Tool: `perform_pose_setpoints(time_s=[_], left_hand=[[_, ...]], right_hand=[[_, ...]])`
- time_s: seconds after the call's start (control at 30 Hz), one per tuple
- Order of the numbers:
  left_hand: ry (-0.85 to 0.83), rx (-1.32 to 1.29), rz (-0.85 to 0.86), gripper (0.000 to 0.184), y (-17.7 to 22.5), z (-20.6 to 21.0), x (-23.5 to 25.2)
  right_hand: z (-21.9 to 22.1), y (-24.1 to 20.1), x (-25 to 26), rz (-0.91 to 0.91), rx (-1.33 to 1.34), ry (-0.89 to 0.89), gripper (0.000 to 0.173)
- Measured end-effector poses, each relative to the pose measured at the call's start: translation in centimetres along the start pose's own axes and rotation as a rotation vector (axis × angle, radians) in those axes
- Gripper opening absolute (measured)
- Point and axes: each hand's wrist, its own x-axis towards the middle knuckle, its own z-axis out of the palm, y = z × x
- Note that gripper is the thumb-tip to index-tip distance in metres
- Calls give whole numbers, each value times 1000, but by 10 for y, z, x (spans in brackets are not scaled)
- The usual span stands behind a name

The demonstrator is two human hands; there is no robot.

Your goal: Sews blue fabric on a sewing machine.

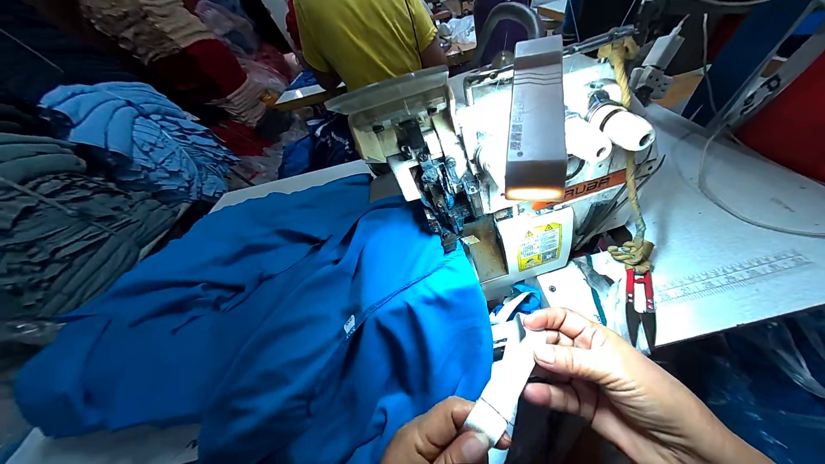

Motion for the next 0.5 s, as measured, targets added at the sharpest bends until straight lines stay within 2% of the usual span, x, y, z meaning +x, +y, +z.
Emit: perform_pose_setpoints(time_s=[0.07, 0.17, 0.2, 0.27, 0.33, 0.37, 0.43, 0.5], left_hand=[[-62, 194, 37, 16, 9, -6, 1], [-189, 484, 96, 24, 24, -13, 4], [-229, 555, 117, 27, 29, -15, 4], [-282, 643, 149, 28, 38, -17, 6], [-312, 702, 168, 28, 46, -19, 8], [-324, 734, 175, 27, 48, -19, 9], [-334, 786, 186, 26, 53, -19, 11], [-331, 819, 200, 26, 57, -20, 13]], right_hand=[[-1, 2, 0, -5, -85, -6, 22], [-11, 5, 0, -66, -388, -97, 23], [-16, 5, 0, -146, -556, -117, 20], [-25, 9, 1, -438, -906, -71, 18], [-30, 10, 4, -749, -1101, -17, 21], [-29, 9, 5, -860, -1130, -44, 24], [-22, 9, 4, -936, -1121, -229, 33], [-15, 11, 5, -907, -1071, -466, 42]])
